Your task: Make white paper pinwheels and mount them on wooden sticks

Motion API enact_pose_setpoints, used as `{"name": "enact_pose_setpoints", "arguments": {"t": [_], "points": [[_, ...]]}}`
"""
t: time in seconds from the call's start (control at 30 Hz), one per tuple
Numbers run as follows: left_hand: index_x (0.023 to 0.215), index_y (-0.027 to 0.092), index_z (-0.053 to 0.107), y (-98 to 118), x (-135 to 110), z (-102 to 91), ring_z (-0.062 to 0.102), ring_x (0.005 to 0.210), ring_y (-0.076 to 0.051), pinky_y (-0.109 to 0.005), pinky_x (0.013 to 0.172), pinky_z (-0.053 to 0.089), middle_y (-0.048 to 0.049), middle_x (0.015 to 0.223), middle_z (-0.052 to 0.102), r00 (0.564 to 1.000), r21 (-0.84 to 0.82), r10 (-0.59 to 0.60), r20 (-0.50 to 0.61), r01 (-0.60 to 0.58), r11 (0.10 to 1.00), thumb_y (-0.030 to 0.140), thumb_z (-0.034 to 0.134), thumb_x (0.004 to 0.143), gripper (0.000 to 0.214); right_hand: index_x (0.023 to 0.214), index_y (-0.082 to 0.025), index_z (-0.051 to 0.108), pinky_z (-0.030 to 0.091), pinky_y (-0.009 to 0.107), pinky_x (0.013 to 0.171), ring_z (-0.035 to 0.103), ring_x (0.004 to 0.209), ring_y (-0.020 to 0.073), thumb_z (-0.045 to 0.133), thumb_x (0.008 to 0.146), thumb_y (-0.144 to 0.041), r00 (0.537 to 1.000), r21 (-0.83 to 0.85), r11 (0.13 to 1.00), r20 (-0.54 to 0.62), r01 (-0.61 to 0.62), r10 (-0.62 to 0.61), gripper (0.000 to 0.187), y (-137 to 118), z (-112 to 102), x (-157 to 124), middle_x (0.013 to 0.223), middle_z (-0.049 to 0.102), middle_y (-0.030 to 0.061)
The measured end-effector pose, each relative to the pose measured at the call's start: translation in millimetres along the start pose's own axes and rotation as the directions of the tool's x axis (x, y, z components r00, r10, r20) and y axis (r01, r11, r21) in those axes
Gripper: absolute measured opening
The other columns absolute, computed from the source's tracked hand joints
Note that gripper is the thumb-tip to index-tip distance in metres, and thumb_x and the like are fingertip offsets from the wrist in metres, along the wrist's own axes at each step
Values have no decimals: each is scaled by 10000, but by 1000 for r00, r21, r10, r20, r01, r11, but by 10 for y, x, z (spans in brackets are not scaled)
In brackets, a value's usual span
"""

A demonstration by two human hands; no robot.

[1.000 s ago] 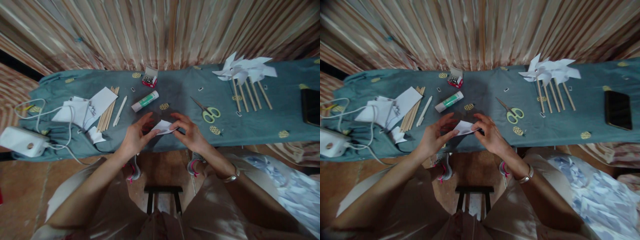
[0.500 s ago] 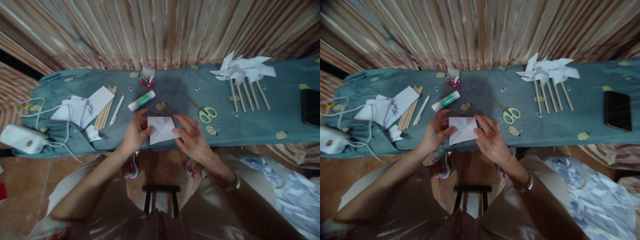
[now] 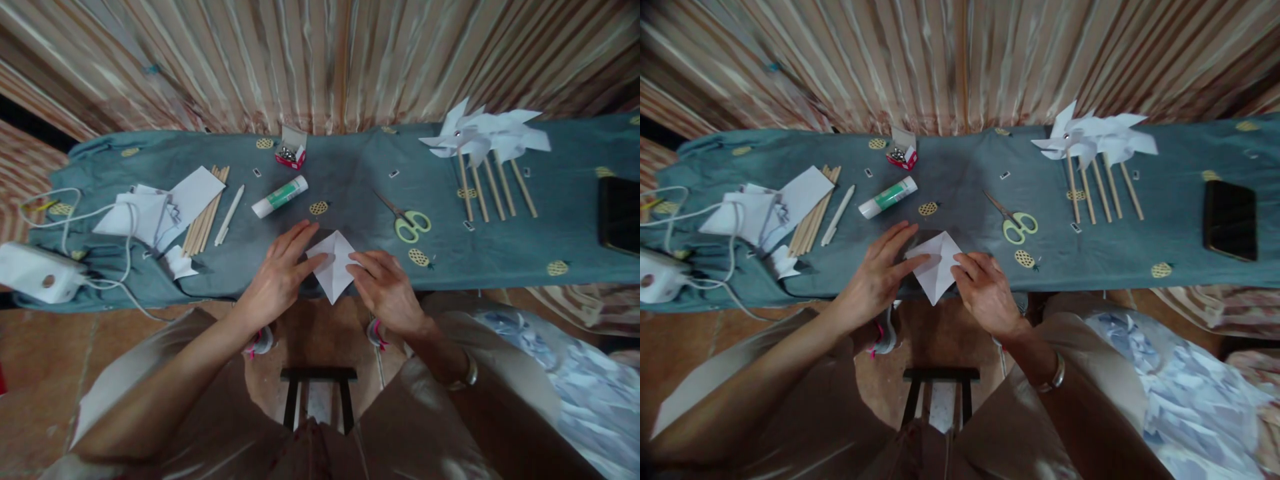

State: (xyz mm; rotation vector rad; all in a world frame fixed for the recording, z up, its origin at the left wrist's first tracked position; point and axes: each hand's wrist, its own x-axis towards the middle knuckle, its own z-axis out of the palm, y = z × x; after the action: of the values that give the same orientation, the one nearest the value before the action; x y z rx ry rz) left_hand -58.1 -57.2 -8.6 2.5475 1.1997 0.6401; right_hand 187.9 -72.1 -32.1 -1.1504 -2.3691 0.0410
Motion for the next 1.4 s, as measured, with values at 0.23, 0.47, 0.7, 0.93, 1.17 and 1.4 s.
{"name": "enact_pose_setpoints", "arguments": {"t": [0.23, 0.47, 0.7, 0.93, 1.17, 1.4], "points": [[1026, 177, 722, 64, 24, 38, 588, 1158, -226, -469, 1098, 377, -56, 1143, 719, 991, 134, 136, -2, -134, 982, 215, 534, 996, 195, 1025, -163, 688, 510, 421, 846, 632, 1004, 261, 506, 973, -165, 1000, -11, 1000, 11, 26, -26, 190, 60, -61, -28, 1107, 751, 98], [1051, 169, 728, 61, -33, 39, 609, 943, -202, -370, 846, 421, -52, 1013, 749, 996, 20, 62, 65, -63, 998, 254, 476, 1026, 267, 1048, -142, 714, 560, 392, 883, 643, 1002, 244, 541, 970, -179, 999, 148, 988, 4, -43, 43, 194, 93, -76, -106, 1131, 747, 118], [1028, 151, 735, 30, -18, 116, 667, 856, -192, -343, 789, 458, -70, 929, 734, 990, -117, -122, 67, 129, 985, 272, 510, 1010, 257, 970, -178, 718, 559, 389, 869, 681, 928, 214, 563, 963, -188, 978, 341, 918, 31, -203, 205, 155, 110, -48, 2, 1004, 752, 86], [1102, 154, 691, 35, 9, 119, 690, 837, -197, -347, 797, 523, -56, 917, 747, 971, -126, -229, 68, 236, 963, 247, 566, 977, 201, 856, -193, 658, 542, 363, 841, 681, 893, 215, 616, 937, -223, 940, 347, 881, 4, -321, 341, 97, 96, 16, 53, 950, 739, 76], [1310, 103, 551, 195, 38, 143, 608, 1217, -272, -420, 949, 535, -166, 1331, 644, 996, 159, 72, -55, -62, 985, 146, 485, 990, 330, 803, -204, 645, 532, 366, 849, 683, 908, 225, 639, 919, -248, 920, 343, 859, 41, -380, 390, 125, 121, 23, 81, 949, 733, 72], [1440, 27, 425, 383, -69, 392, 333, 1491, -269, -451, 1211, 345, -179, 1515, 490, 977, 243, 179, 119, -203, 948, 129, 435, 989, 462, 760, -210, 614, 529, 364, 839, 689, 883, 225, 623, 902, -206, 916, 349, 851, 61, -393, 397, 142, 141, 11, 134, 895, 726, 69]]}}
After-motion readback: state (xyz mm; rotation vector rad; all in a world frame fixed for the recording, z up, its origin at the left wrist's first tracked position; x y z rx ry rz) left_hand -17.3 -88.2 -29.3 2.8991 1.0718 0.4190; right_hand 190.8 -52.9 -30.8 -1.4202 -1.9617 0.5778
